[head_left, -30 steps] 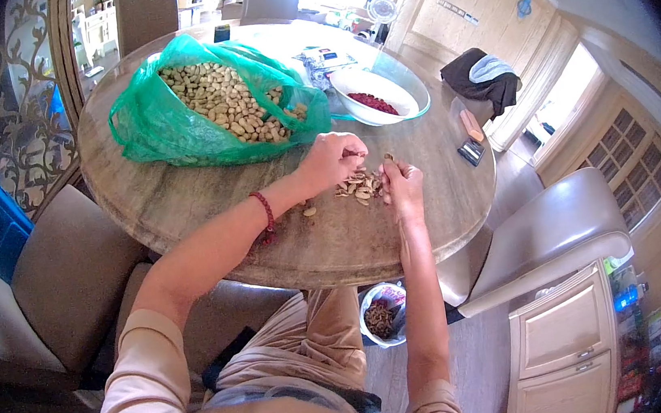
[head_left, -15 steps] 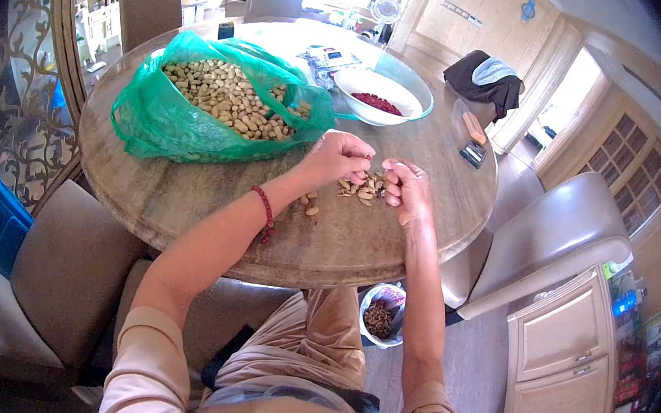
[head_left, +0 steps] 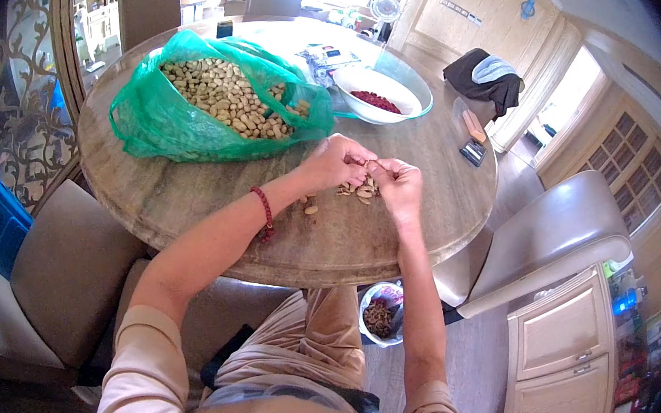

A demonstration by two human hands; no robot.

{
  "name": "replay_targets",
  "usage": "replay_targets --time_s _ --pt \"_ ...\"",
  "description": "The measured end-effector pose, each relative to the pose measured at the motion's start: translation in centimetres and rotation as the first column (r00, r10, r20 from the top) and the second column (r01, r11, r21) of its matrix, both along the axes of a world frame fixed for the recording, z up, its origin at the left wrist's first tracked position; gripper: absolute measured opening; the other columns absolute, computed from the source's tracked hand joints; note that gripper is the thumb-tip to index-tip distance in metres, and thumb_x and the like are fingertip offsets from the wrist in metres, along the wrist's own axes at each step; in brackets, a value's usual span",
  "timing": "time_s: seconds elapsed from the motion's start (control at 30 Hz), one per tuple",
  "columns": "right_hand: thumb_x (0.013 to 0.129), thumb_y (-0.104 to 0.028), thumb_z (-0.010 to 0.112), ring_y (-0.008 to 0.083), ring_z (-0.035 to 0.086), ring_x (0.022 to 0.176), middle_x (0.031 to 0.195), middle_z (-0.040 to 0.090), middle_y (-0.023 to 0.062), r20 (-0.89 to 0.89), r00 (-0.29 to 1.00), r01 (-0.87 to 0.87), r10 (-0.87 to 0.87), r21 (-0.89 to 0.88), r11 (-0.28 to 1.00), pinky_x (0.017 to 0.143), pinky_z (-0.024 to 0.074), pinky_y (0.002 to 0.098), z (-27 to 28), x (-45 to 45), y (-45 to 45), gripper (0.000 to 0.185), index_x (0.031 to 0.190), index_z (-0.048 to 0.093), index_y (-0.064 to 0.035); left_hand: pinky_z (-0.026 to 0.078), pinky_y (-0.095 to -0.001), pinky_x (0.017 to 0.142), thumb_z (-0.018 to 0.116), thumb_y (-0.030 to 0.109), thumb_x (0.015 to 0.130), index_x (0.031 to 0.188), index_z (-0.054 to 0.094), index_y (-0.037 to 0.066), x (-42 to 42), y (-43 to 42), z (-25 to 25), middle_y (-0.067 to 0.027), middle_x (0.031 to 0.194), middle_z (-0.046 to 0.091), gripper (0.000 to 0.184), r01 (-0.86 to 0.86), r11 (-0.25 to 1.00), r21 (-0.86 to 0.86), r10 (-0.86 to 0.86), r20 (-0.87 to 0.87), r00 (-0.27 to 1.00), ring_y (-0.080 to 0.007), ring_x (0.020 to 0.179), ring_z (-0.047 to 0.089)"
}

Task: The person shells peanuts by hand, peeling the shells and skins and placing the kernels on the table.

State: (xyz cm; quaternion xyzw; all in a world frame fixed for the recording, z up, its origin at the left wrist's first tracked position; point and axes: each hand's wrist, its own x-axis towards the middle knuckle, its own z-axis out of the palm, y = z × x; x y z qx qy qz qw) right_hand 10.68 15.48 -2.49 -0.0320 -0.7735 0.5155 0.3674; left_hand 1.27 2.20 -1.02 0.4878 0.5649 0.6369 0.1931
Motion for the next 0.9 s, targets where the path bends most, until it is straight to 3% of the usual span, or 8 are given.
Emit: replay_targets --time_s 0.07,0.17,0.53,0.7,0.73,0.8,0.83,0.9 --pt "0.076 -0.008 0.064 0.0046 0.042 0.048 0.05 0.051 0.0035 0.086 0.961 0.229 -0.262 0.279 0.933 0.045 0.0369 0.0241 1.4 0.9 -1.6 0.011 0.076 0.064 0.0033 0.054 -0.0244 0.062 0.056 -0.005 0.077 0.098 0.063 -0.002 0.0 0.0 -0.1 -0.0076 0.077 0.064 0.022 -0.028 0.999 -0.021 0.027 -0.049 0.998 -0.0106 0.066 0.062" --pt "0.077 -0.011 0.062 0.0087 0.044 0.047 0.051 0.051 0.0096 0.0 0.976 0.205 -0.219 0.352 0.913 0.047 0.0396 0.0274 1.4 1.0 -2.1 0.014 0.079 0.063 0.0031 0.054 -0.0246 0.064 0.056 -0.007 0.076 0.098 0.062 -0.003 0.3 -0.3 0.3 -0.0087 0.078 0.065 0.024 -0.096 0.994 -0.048 0.088 -0.148 0.985 -0.0111 0.068 0.062" --pt "0.08 -0.013 0.056 0.0155 0.053 0.048 0.055 0.055 0.0139 -0.048 0.966 0.252 -0.252 0.38 0.89 0.049 0.0426 0.0309 1.7 1.2 -2.2 0.016 0.078 0.06 0.0023 0.054 -0.0238 0.061 0.056 -0.007 0.076 0.092 0.063 -0.007 0.0 0.0 0.1 -0.0121 0.078 0.065 0.018 -0.137 0.991 -0.008 0.137 0.029 0.99 -0.0131 0.066 0.063" --pt "0.083 -0.016 0.051 0.0184 0.051 0.046 0.055 0.053 0.0123 -0.099 0.932 0.361 -0.349 0.355 0.863 0.05 0.043 0.0324 1.8 1.5 -0.7 0.021 0.075 0.057 0.0023 0.051 -0.0269 0.058 0.065 0.004 0.071 0.089 0.065 -0.002 -0.9 -0.3 0.0 -0.0114 0.072 0.066 0.019 -0.326 0.941 0.092 0.326 -0.508 0.797 -0.0152 0.062 0.064" --pt "0.082 -0.015 0.05 0.0154 0.046 0.044 0.053 0.048 0.0076 -0.011 0.986 0.168 -0.168 0.009 0.986 0.046 0.038 0.0299 2.0 1.7 -0.1 0.019 0.073 0.055 0.0002 0.051 -0.0269 0.058 0.065 0.004 0.071 0.089 0.065 -0.002 -1.2 -0.2 -0.3 -0.0114 0.072 0.066 0.019 -0.328 0.94 0.091 0.328 -0.505 0.798 -0.0152 0.062 0.064" --pt "0.08 -0.014 0.048 0.0093 0.035 0.04 0.048 0.038 -0.0018 -0.05 0.97 -0.21 0.236 -0.659 0.723 0.036 0.0281 0.0249 2.2 1.9 0.9 0.016 0.069 0.052 -0.004 0.049 -0.0303 0.06 0.068 0.011 0.069 0.089 0.065 0.001 -1.5 -0.1 -0.6 -0.0118 0.075 0.065 0.023 -0.282 0.95 0.137 0.304 -0.623 0.72 -0.0216 0.064 0.063" --pt "0.079 -0.014 0.047 0.0052 0.026 0.04 0.049 0.032 -0.006 -0.173 0.927 -0.346 0.333 -0.735 0.583 0.035 0.018 0.02 2.2 1.8 1.1 0.013 0.068 0.05 -0.007 0.049 -0.0303 0.06 0.068 0.011 0.069 0.089 0.065 0.001 -1.7 0.0 -0.7 -0.0118 0.075 0.065 0.023 -0.287 0.948 0.135 0.307 -0.619 0.723 -0.0216 0.064 0.063" --pt "0.08 -0.014 0.046 0.0055 0.024 0.039 0.05 0.032 -0.0054 -0.176 0.92 -0.344 0.351 -0.792 0.505 0.034 0.0173 0.0197 2.6 1.7 1.0 0.015 0.069 0.052 -0.0061 0.048 -0.0316 0.064 0.067 0.015 0.07 0.09 0.066 0.003 -1.8 0.1 -0.7 -0.013 0.08 0.065 0.023 -0.314 0.917 0.245 0.396 -0.647 0.651 -0.0257 0.07 0.062"
